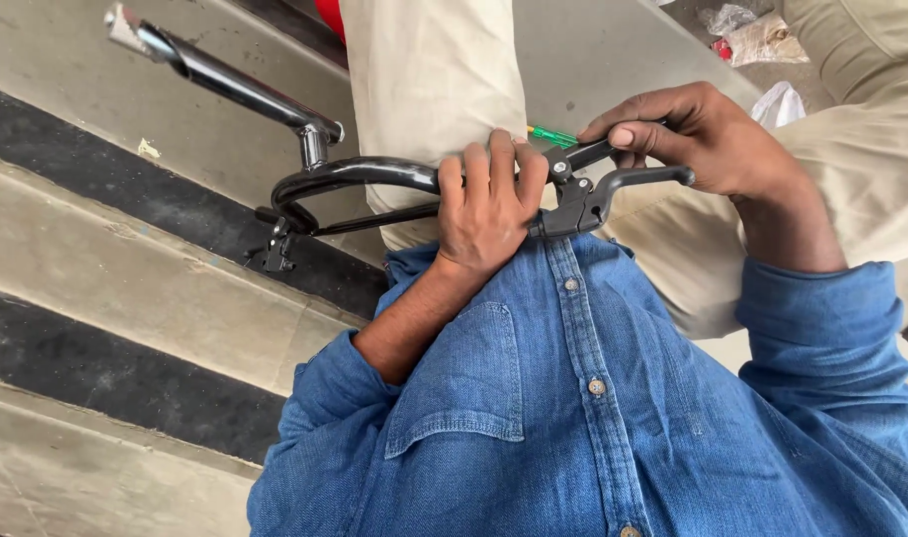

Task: The person sits on steps assembling a children's tricycle handlebar. They fit a brake lever onto the handlebar, tighten it with a screwdriver, position the handlebar on the tricycle stem, and push a red handle grip onto the bar end by hand.

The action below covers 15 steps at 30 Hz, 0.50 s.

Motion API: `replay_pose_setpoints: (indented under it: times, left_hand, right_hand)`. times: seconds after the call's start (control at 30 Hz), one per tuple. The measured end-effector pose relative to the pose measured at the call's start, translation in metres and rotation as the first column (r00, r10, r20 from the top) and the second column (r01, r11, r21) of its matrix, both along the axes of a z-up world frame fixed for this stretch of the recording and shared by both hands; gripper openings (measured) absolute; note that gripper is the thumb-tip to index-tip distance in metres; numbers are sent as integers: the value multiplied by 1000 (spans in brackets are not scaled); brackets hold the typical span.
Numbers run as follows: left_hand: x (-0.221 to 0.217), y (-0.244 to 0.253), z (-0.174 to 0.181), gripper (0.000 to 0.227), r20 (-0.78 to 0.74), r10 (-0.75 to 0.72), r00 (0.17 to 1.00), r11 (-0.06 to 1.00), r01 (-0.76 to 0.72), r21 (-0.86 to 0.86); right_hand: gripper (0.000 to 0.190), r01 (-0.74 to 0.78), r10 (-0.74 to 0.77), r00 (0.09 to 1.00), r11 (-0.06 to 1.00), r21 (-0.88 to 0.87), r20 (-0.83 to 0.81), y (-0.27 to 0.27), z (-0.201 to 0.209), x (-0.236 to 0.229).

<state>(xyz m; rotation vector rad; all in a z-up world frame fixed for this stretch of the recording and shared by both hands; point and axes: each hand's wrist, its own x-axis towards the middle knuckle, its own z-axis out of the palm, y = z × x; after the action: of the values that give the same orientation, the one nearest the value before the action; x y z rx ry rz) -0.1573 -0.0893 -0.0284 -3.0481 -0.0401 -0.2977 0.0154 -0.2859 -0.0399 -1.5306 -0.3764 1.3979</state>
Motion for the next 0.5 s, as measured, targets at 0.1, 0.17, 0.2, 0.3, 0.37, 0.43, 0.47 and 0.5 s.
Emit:
replay_pose_setpoints:
  times: [0.1,0.17,0.2,0.3,0.37,0.43,0.47,0.5]
  left_hand:
    - [4,5,-2,10,-58,-43,997,998,40,-47]
    - [0,-1,-9,10,-26,-70,997,975,63,-215]
    - [2,9,-12,9,8,-111,994,918,105,-382]
    - [8,15,-19,35,24,-189,982,942,188,-279]
    - [18,12,-30,33,-13,-155,988,960,147,-239]
    - [23,8,-39,31,-62,-121,991,968,104,-230]
    - [26,5,-42,27,-111,-91,990,975,66,-213]
    - [34,-1,-48,23,-150,-80,985,977,48,-207]
  right_hand:
    - [28,23,-23,999,1000,-2,-38,11,6,3]
    - [31,-24,25,997,1000,-12,68,0,2,-1]
    - [35,-50,55,984,998,-32,168,10,-5,2]
    - [39,-3,20,989,993,-120,145,0,-15,0]
    - [42,21,-7,989,995,-96,148,2,-27,8]
    - [45,47,-34,991,994,-100,129,2,-45,11]
    - [45,144,-143,989,989,-41,29,3,-57,15]
    - [46,260,-260,963,965,-3,-71,-4,-68,19]
